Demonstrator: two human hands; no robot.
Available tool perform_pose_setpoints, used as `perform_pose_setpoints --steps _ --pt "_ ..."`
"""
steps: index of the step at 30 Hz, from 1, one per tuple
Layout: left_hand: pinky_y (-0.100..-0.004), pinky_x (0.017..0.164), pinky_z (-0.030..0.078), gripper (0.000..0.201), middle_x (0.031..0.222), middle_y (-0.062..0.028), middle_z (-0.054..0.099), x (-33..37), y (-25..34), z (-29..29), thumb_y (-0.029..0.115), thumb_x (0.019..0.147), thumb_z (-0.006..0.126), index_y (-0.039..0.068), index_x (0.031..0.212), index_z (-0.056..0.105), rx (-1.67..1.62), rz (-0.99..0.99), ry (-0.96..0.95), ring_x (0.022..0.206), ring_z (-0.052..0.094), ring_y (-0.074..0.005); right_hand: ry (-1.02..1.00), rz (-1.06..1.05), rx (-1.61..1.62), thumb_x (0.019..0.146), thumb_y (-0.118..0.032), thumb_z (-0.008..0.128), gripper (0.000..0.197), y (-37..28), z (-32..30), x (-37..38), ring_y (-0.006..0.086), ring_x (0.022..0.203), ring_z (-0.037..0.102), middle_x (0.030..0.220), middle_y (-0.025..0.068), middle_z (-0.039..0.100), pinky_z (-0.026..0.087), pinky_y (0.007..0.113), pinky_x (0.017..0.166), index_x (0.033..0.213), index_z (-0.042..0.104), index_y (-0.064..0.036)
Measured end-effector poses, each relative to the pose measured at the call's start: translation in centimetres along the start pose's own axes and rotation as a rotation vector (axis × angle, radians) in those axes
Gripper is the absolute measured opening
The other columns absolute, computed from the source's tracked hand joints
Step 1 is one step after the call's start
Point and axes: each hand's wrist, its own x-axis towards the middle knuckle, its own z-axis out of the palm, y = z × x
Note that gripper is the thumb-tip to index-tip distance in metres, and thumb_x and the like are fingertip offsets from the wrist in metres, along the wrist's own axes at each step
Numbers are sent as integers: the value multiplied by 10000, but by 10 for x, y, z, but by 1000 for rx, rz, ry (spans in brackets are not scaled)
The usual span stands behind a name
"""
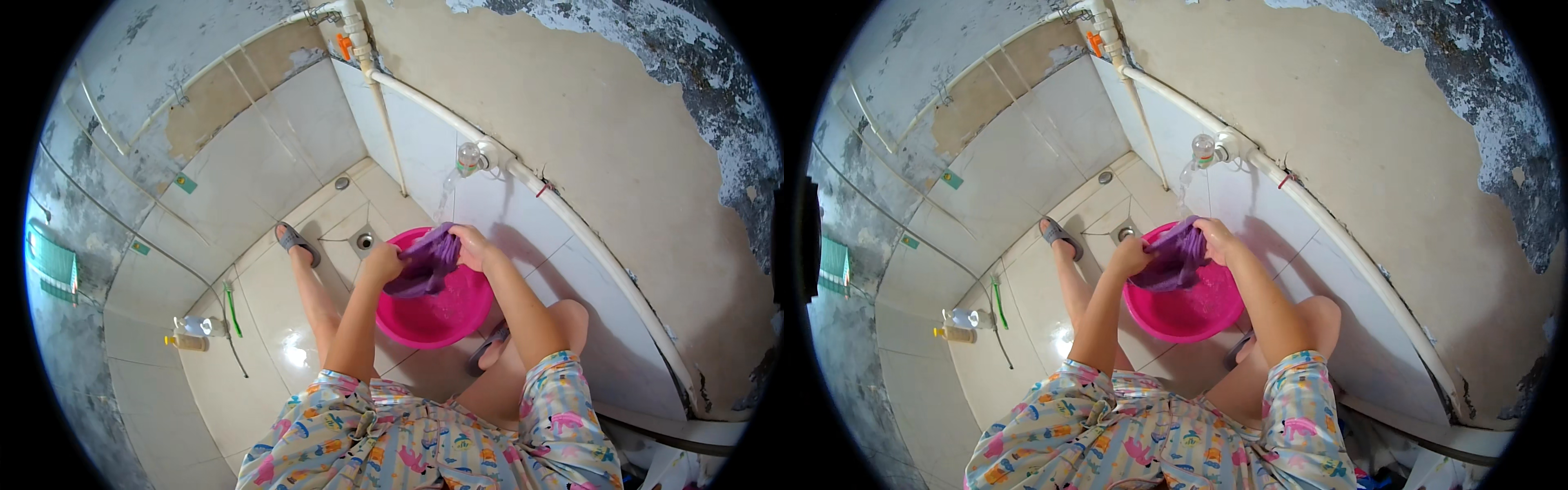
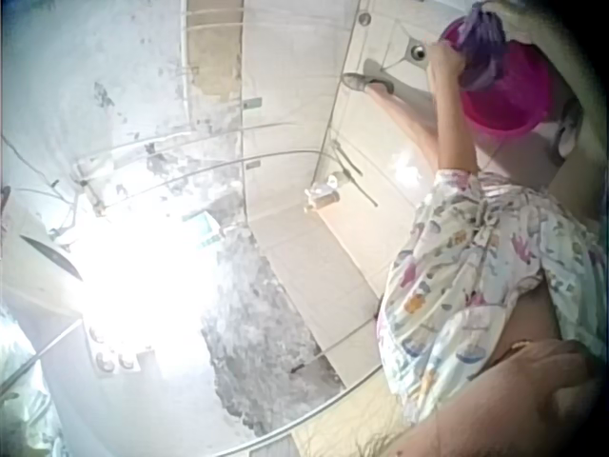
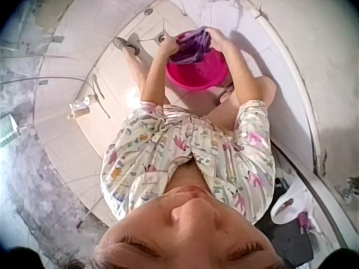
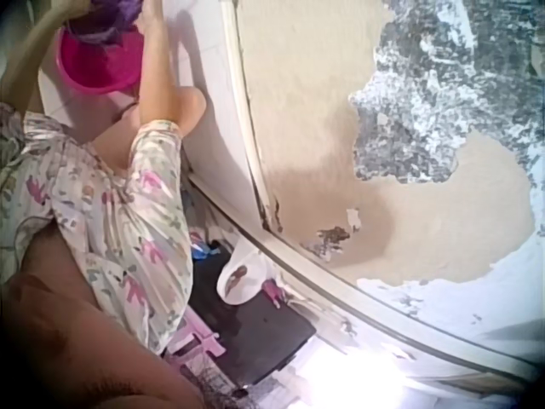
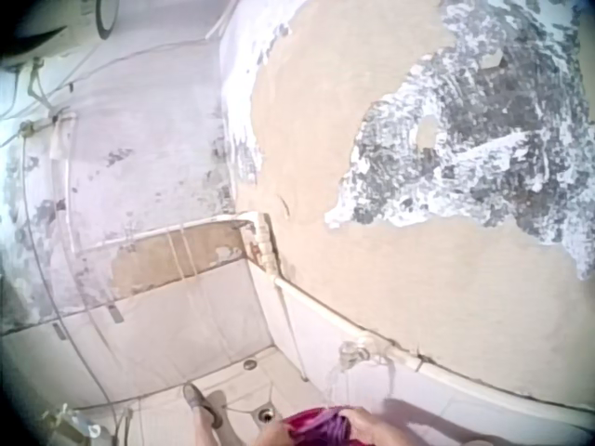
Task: The person fills a pink bucket with water from a tap, rinses and wrings a purple cloth by hand, then moves a pink stool and places bottles onto a purple stand.
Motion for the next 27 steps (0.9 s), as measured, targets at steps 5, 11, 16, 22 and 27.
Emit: perform_pose_setpoints --steps 5,11,16,22,27 --pt "-377 742 485 338 936 -143 632 14 0 30 297 828 538 16 1006 601 -1191 -169 -105 812 614 -270 367 -338 -147 841 -159 450 353 21 -5 27 196 848 589 997 103 591 457 302 787 1177 467 -52" --pt "-359 766 476 456 913 -104 629 28 34 42 458 870 464 19 937 569 -1883 -462 -11 837 604 -228 342 -652 -254 760 -94 507 138 38 42 26 139 730 519 760 61 574 411 267 665 853 551 -1" --pt "-366 680 460 566 854 -124 582 54 16 88 538 882 395 -3 869 559 -1610 -642 194 752 551 -228 531 -925 -798 833 -239 557 306 50 77 12 293 622 521 655 155 547 403 371 580 651 528 6" --pt "-320 667 478 402 815 -59 593 35 51 46 416 879 472 33 940 579 -1524 -567 136 704 562 -188 694 -554 -898 882 -308 445 336 43 19 35 362 838 579 862 232 598 440 407 733 924 568 2" --pt "-302 601 465 233 743 -43 587 21 38 22 208 778 560 11 900 586 -1489 -359 71 637 560 -157 -23 -357 -427 801 -166 516 321 16 24 11 118 813 545 901 59 606 432 280 748 1060 548 21"
